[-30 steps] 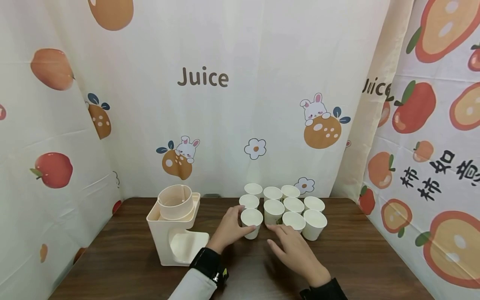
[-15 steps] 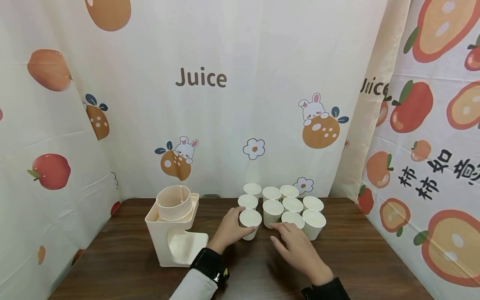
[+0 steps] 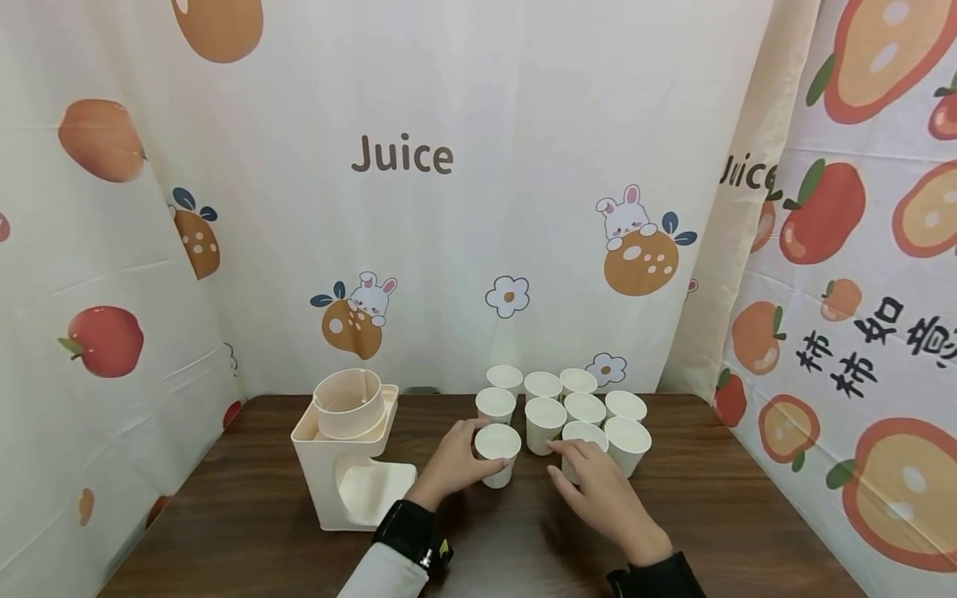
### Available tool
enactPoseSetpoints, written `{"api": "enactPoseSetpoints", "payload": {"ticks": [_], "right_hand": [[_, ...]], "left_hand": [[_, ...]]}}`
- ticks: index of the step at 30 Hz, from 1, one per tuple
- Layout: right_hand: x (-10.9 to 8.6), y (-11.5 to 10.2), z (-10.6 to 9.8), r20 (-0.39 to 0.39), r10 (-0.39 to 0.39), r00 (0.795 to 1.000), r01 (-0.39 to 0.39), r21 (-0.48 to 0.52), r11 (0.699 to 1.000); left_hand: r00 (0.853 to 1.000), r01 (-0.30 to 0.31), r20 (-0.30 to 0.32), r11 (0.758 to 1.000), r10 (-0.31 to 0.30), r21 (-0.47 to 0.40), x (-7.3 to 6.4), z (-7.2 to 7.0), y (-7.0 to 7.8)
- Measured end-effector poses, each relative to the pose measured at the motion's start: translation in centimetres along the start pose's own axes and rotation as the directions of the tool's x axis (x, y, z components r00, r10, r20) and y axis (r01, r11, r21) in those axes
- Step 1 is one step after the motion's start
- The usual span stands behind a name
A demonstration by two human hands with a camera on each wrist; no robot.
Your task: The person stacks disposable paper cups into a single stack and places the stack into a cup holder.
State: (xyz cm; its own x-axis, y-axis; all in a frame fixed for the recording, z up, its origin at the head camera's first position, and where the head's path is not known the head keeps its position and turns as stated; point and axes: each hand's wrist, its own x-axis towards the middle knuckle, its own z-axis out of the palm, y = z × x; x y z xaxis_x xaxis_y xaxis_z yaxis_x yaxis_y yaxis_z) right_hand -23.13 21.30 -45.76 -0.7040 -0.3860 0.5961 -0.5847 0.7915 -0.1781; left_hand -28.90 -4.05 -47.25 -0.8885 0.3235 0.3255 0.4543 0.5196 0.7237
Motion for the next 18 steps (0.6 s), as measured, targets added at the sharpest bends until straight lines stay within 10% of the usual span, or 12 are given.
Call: {"api": "enactPoseSetpoints", "payload": {"ticks": [18], "right_hand": [[0.0,0.9,-0.3,-0.029,0.035,0.999,-0.035,-0.005,0.999]], "left_hand": [[0.985,0.009,0.172,0.988,0.017,-0.152,-2.3,-0.7,0.0]]}}
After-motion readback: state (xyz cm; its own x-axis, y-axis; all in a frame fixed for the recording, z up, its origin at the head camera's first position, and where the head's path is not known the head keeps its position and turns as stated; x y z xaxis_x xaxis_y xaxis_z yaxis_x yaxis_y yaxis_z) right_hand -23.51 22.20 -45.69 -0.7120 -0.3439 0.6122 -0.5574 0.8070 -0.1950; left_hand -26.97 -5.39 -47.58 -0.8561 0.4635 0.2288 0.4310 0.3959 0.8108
